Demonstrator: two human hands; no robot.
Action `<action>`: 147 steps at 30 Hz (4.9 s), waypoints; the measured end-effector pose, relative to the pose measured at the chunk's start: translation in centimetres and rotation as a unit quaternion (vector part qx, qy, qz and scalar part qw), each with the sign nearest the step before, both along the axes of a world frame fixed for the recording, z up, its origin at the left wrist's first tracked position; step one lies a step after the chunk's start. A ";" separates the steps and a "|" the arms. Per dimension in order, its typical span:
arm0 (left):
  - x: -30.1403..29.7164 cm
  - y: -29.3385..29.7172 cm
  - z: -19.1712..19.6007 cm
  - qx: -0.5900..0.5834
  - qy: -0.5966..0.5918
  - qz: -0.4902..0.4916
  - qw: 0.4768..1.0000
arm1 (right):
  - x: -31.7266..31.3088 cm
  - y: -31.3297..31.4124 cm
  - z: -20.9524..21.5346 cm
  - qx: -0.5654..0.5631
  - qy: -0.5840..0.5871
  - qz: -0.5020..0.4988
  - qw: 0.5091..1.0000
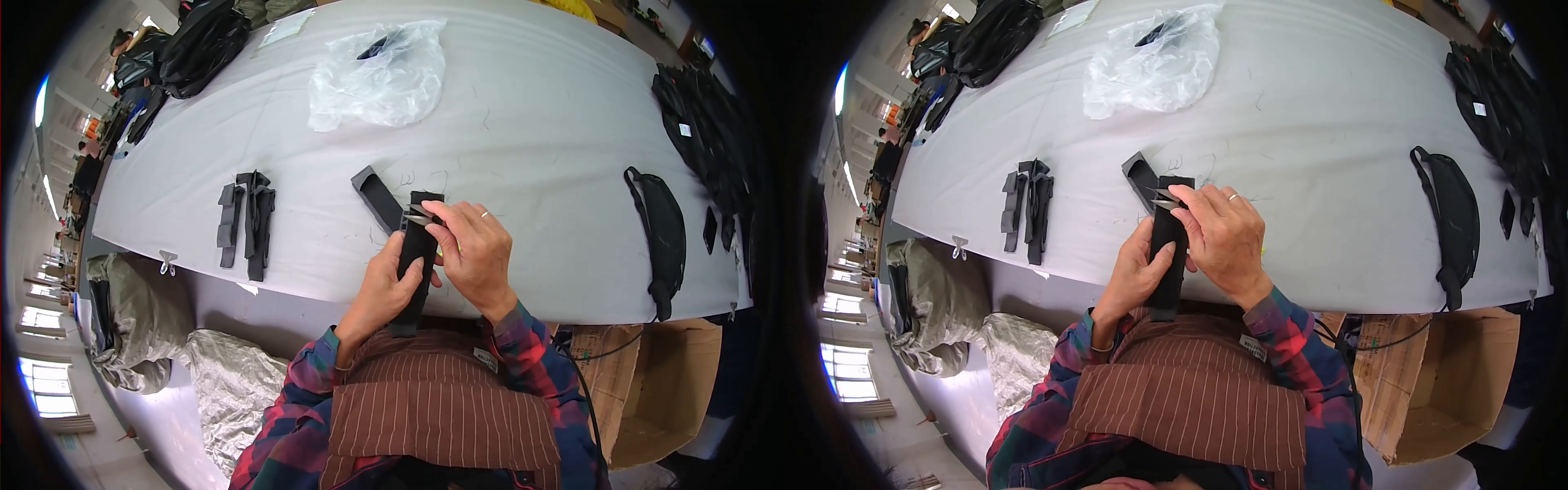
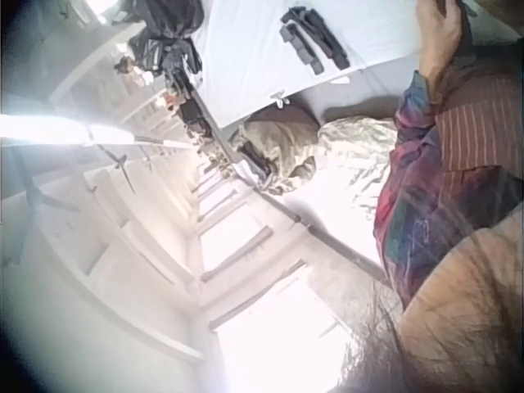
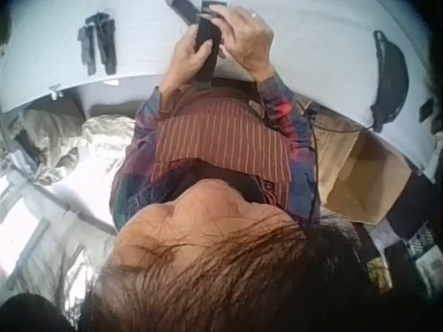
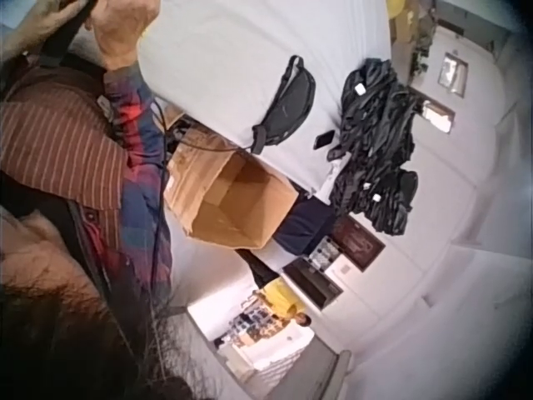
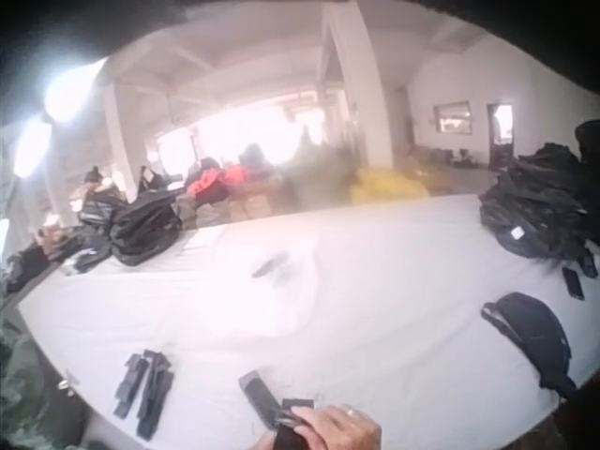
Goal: Trim excess threads from black fabric pouches using small thread snips.
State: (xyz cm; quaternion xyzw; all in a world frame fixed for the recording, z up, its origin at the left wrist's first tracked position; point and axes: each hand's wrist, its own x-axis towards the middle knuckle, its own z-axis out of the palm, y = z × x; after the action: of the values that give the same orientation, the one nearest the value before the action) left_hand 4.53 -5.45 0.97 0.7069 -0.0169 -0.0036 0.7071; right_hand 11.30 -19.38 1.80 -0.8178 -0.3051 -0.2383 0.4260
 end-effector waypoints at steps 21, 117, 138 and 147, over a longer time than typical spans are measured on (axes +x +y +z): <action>-0.2 0.8 -0.1 0.250 0.004 0.020 0.968 | 0.6 -2.3 2.0 -0.099 -0.005 0.026 0.995; -0.5 -1.3 2.3 -0.151 0.139 -0.081 0.975 | -4.9 -7.3 1.0 0.300 0.229 0.100 0.921; -3.2 -1.8 3.4 -0.165 0.057 -0.047 0.983 | -5.9 -7.1 0.6 0.122 0.053 0.040 0.990; -2.6 -1.1 2.5 -0.168 0.054 -0.035 0.984 | -6.1 -6.0 0.8 0.122 0.099 0.018 0.987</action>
State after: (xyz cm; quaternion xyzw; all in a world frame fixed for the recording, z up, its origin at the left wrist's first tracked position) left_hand 1.97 -6.57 3.43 0.5761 -0.0040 -0.0642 0.8148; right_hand 5.21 -25.34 2.56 -0.7738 -0.2446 -0.1842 0.5545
